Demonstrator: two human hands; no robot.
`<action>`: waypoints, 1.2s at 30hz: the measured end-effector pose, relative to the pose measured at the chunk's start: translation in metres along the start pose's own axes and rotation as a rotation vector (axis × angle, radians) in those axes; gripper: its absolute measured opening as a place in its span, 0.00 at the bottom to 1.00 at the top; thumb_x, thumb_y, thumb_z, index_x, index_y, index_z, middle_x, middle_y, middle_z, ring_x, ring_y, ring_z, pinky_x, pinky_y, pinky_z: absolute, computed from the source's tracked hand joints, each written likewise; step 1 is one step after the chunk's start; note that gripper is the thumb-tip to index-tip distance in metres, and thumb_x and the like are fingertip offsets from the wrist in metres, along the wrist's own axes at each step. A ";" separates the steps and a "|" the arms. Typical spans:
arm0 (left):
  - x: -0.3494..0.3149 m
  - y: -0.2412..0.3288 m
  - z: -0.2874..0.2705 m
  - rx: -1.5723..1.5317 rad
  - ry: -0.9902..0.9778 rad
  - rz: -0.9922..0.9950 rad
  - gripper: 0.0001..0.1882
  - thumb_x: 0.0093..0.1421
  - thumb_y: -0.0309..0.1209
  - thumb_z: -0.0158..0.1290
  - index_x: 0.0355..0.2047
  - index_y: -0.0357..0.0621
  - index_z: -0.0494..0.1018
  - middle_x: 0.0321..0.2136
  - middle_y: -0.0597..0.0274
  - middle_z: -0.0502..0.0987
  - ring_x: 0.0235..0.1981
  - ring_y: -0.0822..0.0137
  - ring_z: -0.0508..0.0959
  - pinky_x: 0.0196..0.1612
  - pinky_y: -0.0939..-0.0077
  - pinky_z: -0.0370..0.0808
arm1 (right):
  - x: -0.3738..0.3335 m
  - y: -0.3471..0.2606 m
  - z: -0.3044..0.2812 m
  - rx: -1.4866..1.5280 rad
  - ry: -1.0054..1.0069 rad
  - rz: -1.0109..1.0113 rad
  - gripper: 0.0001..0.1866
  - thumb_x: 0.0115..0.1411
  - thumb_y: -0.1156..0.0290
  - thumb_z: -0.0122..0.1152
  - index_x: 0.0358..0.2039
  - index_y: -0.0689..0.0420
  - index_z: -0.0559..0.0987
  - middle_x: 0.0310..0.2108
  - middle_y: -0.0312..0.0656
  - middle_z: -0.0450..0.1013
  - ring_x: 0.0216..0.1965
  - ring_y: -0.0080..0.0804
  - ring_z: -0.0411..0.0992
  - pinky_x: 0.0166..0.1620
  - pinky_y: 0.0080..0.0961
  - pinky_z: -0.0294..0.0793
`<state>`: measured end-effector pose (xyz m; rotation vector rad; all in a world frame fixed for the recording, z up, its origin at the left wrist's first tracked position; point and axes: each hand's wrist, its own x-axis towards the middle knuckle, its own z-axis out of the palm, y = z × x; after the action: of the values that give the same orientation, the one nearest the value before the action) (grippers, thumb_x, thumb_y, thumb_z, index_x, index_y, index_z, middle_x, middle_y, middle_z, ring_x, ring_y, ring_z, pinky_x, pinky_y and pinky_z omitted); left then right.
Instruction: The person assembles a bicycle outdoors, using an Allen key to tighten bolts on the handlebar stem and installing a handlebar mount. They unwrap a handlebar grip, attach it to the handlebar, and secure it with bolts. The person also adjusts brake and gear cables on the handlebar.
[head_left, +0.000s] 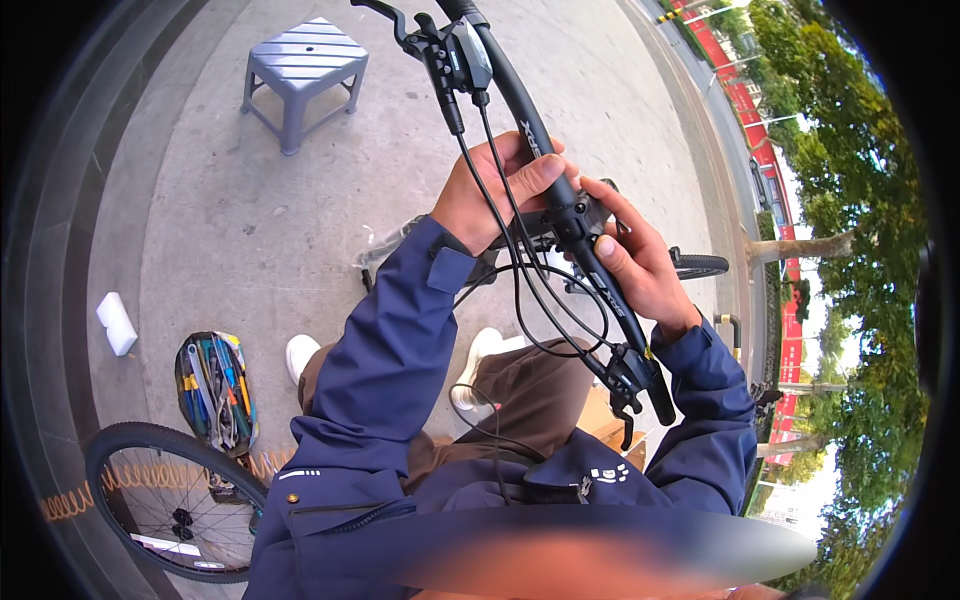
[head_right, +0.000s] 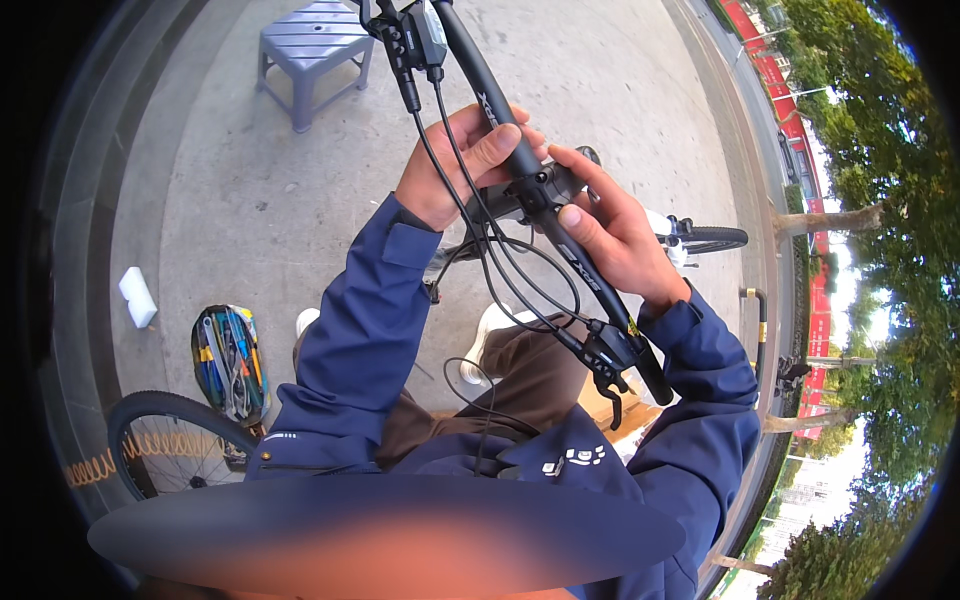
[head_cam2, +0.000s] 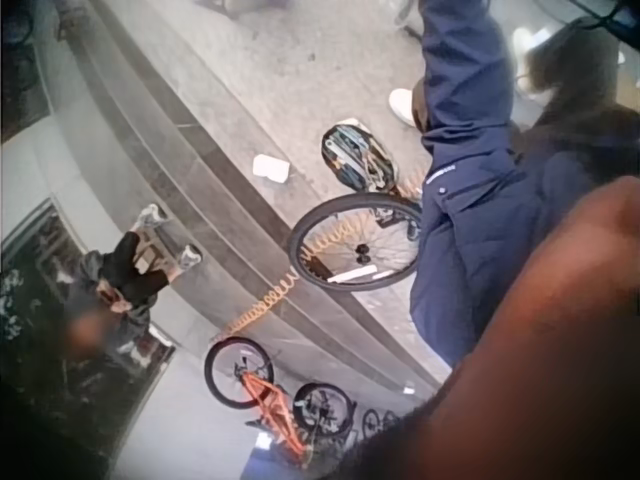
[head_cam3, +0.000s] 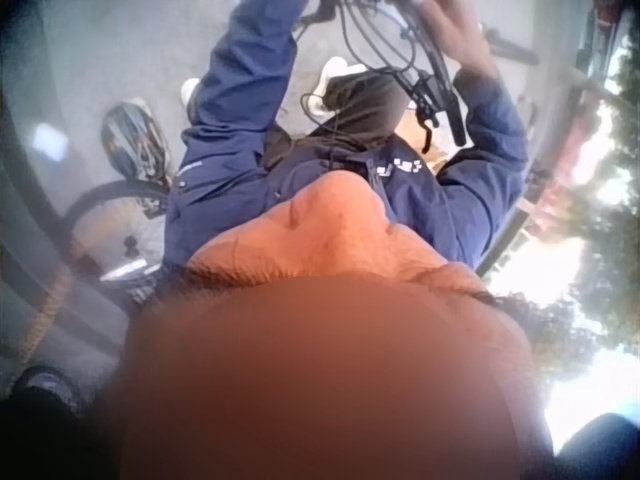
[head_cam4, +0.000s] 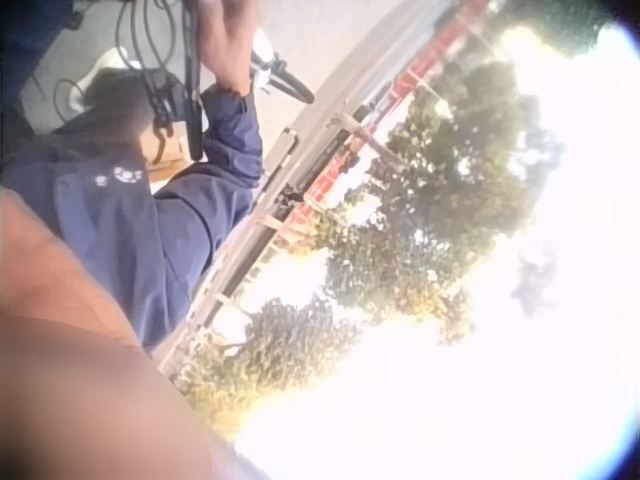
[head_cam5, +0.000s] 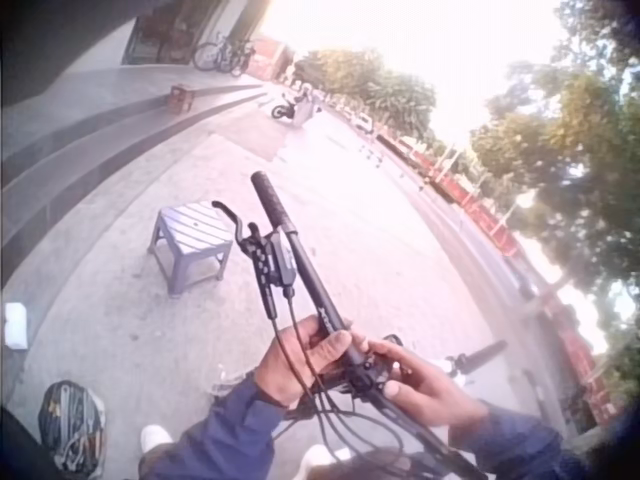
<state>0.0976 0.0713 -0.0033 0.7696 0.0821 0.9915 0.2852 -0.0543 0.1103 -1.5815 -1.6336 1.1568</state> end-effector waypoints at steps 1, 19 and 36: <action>0.000 0.000 0.000 0.030 -0.002 -0.005 0.25 0.75 0.43 0.61 0.60 0.35 0.73 0.49 0.52 0.84 0.53 0.60 0.87 0.60 0.61 0.86 | 0.000 0.001 0.000 0.005 0.002 0.000 0.35 0.80 0.64 0.58 0.80 0.61 0.58 0.58 0.49 0.78 0.56 0.29 0.78 0.60 0.29 0.75; 0.003 -0.002 -0.004 -0.006 -0.006 -0.027 0.25 0.74 0.42 0.62 0.60 0.35 0.74 0.48 0.54 0.85 0.52 0.61 0.87 0.60 0.62 0.86 | 0.002 -0.005 -0.001 0.058 -0.040 0.002 0.35 0.79 0.66 0.58 0.80 0.61 0.58 0.72 0.48 0.67 0.64 0.37 0.76 0.67 0.36 0.75; 0.003 0.000 -0.001 0.085 0.010 -0.014 0.27 0.75 0.45 0.60 0.61 0.33 0.72 0.50 0.47 0.83 0.54 0.56 0.86 0.57 0.61 0.87 | 0.000 -0.076 -0.010 -0.794 0.214 -0.291 0.11 0.72 0.75 0.63 0.53 0.59 0.80 0.38 0.48 0.82 0.39 0.48 0.83 0.43 0.36 0.81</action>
<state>0.0992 0.0743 -0.0037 0.8406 0.1390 0.9832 0.2578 -0.0468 0.1815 -1.7372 -2.2157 0.1578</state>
